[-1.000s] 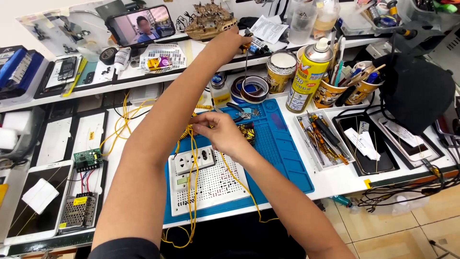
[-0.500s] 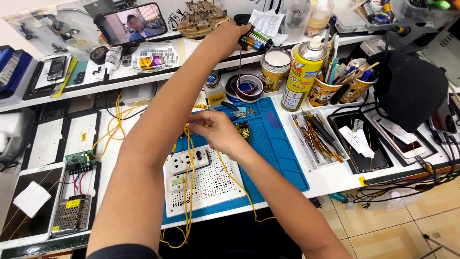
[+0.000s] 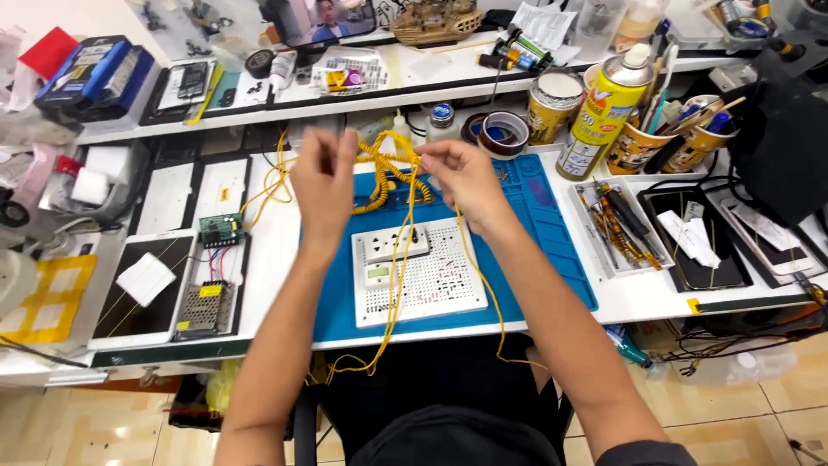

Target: Braiding multiple yellow wires together on an electronics workbench.

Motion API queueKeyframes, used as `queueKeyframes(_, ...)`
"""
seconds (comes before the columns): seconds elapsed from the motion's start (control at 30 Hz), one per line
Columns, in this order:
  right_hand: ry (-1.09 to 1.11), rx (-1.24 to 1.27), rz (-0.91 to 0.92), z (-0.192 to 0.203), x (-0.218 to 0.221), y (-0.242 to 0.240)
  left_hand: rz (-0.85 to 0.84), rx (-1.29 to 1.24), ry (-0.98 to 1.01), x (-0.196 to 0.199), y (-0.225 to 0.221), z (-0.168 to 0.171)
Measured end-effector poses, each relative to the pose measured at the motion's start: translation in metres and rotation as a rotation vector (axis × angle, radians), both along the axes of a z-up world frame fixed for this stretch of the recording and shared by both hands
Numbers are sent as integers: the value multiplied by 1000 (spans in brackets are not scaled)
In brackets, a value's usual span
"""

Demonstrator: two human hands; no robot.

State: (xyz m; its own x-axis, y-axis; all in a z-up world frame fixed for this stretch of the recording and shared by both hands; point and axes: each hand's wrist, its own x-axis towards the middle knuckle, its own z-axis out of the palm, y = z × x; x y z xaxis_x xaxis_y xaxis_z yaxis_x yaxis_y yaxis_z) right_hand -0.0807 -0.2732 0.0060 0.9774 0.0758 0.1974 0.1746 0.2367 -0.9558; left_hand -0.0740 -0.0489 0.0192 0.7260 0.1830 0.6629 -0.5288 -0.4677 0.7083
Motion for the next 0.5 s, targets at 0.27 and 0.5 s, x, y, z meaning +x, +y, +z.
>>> queueKeyframes(0.27,-70,6,-3,-19,2,15,-487,38,222,-28,-18,-29)
queueKeyframes(0.5,-178,-125,88,-14,5,6,-496,-231,200,-20,-4,-22)
